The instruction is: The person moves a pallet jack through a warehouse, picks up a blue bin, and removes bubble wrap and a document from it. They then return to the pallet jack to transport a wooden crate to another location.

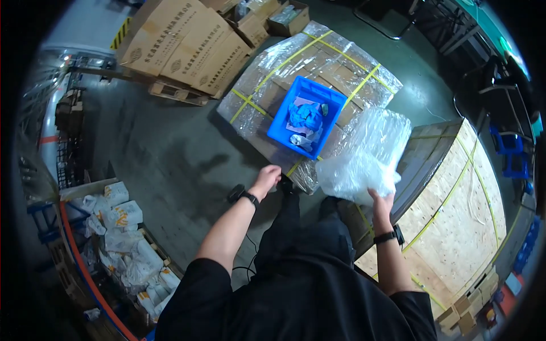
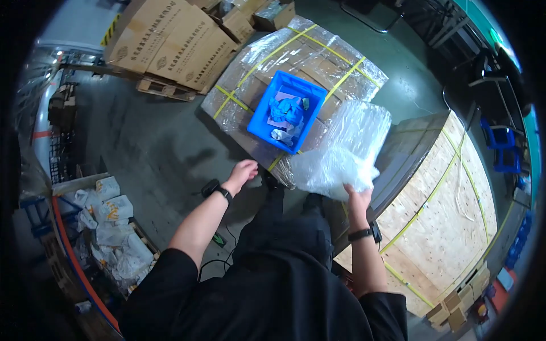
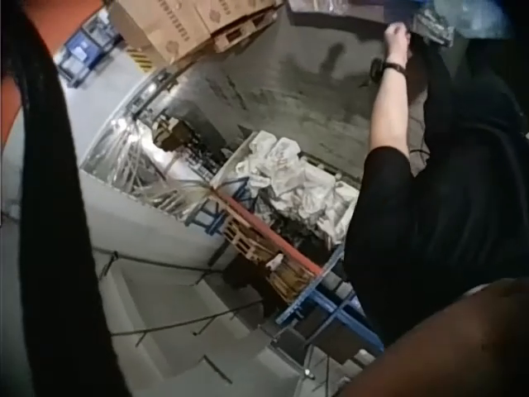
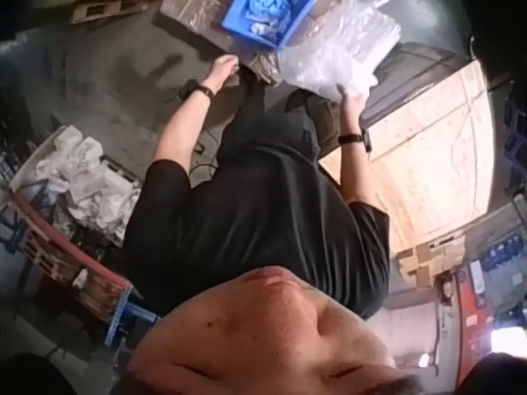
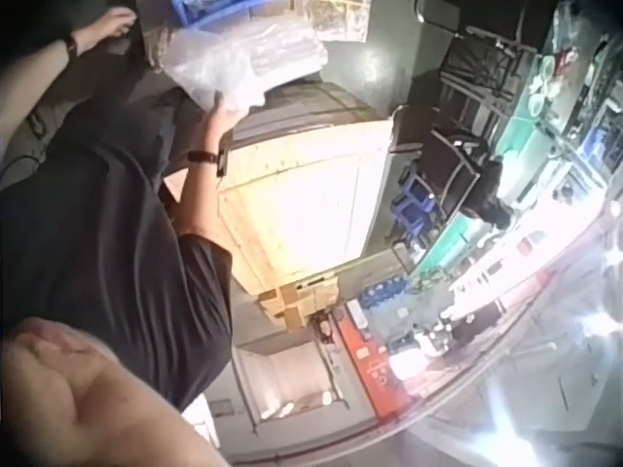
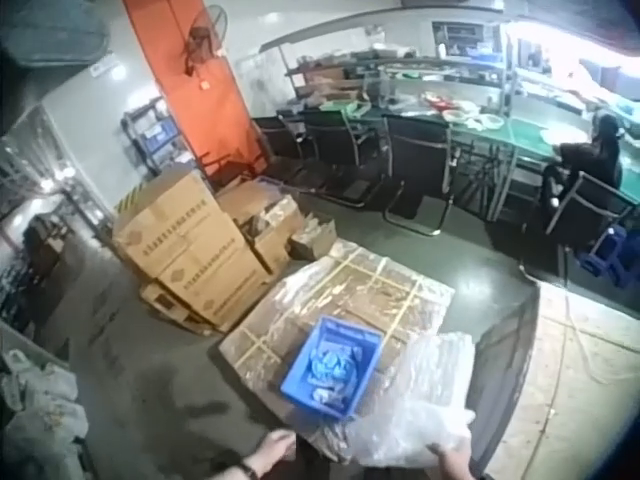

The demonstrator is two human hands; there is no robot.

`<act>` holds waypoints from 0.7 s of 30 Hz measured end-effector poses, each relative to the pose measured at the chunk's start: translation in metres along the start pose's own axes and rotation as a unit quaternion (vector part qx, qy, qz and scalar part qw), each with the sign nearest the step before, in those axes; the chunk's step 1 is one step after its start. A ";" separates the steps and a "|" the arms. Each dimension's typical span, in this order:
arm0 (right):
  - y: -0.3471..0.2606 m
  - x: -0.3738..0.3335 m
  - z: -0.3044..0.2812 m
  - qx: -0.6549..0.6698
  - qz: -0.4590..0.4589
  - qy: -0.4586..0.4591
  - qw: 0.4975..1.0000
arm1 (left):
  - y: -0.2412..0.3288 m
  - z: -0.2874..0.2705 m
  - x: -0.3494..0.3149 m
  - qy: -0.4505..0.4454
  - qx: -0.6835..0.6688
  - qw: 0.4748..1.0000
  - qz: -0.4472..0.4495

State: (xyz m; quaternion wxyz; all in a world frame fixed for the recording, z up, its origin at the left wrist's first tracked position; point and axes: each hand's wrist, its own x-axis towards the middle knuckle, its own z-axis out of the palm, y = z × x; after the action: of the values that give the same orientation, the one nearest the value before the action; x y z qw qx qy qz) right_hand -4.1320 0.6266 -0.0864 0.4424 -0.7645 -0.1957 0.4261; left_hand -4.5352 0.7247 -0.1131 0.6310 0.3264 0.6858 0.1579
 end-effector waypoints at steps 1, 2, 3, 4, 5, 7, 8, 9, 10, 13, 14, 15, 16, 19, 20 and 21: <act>0.008 -0.012 -0.013 0.017 0.015 -0.020 1.000 | 0.005 0.011 0.027 0.018 -0.052 0.998 0.006; 0.015 -0.023 -0.026 0.033 0.030 -0.037 0.998 | 0.011 0.020 0.058 -0.006 -0.088 0.996 0.006; 0.011 -0.042 -0.022 0.053 0.040 -0.013 0.998 | 0.010 0.015 0.090 -0.016 -0.129 0.991 -0.013; 0.006 -0.060 -0.028 0.017 0.080 -0.003 0.997 | 0.010 0.019 0.122 -0.030 -0.191 0.981 -0.029; 0.003 -0.076 -0.035 -0.020 0.120 0.015 0.992 | 0.007 0.033 0.150 -0.035 -0.219 0.974 -0.050; 0.006 -0.104 -0.034 0.054 0.148 0.037 0.987 | 0.007 0.050 0.212 -0.052 -0.294 0.951 -0.075; 0.002 -0.116 -0.023 0.063 0.153 0.068 0.984 | -0.003 0.042 0.238 -0.055 -0.340 0.935 -0.084; 0.000 -0.125 -0.019 0.064 0.161 0.067 0.983 | -0.008 0.043 0.262 -0.053 -0.355 0.931 -0.066; 0.003 -0.132 -0.021 0.063 0.171 0.076 0.980 | -0.012 0.054 0.280 -0.045 -0.353 0.930 -0.092; 0.016 -0.153 -0.021 0.114 0.199 0.125 0.965 | -0.024 0.082 0.312 0.010 -0.405 0.892 -0.199; 0.020 -0.155 -0.016 0.115 0.200 0.133 0.964 | -0.027 0.084 0.317 0.003 -0.402 0.893 -0.202; 0.023 -0.157 -0.011 0.103 0.207 0.115 0.966 | -0.028 0.082 0.321 0.018 -0.427 0.879 -0.211; 0.024 -0.158 -0.005 0.090 0.215 0.098 0.967 | -0.030 0.082 0.322 0.033 -0.452 0.864 -0.221; 0.020 -0.158 0.022 0.121 0.186 0.095 0.970 | -0.029 0.078 0.320 0.038 -0.435 0.864 -0.251; 0.018 -0.156 0.028 0.121 0.182 0.087 0.972 | -0.029 0.076 0.320 0.051 -0.434 0.865 -0.248; 0.018 -0.154 0.030 0.118 0.186 0.059 0.974 | -0.029 0.079 0.315 0.049 -0.433 0.864 -0.253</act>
State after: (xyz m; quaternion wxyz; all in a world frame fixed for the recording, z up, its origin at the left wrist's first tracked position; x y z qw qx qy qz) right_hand -4.2445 0.5277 -0.0352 0.4530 -0.7536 0.0284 0.4754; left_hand -4.4634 0.8916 -0.3837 0.6928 -0.1727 0.6375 0.2895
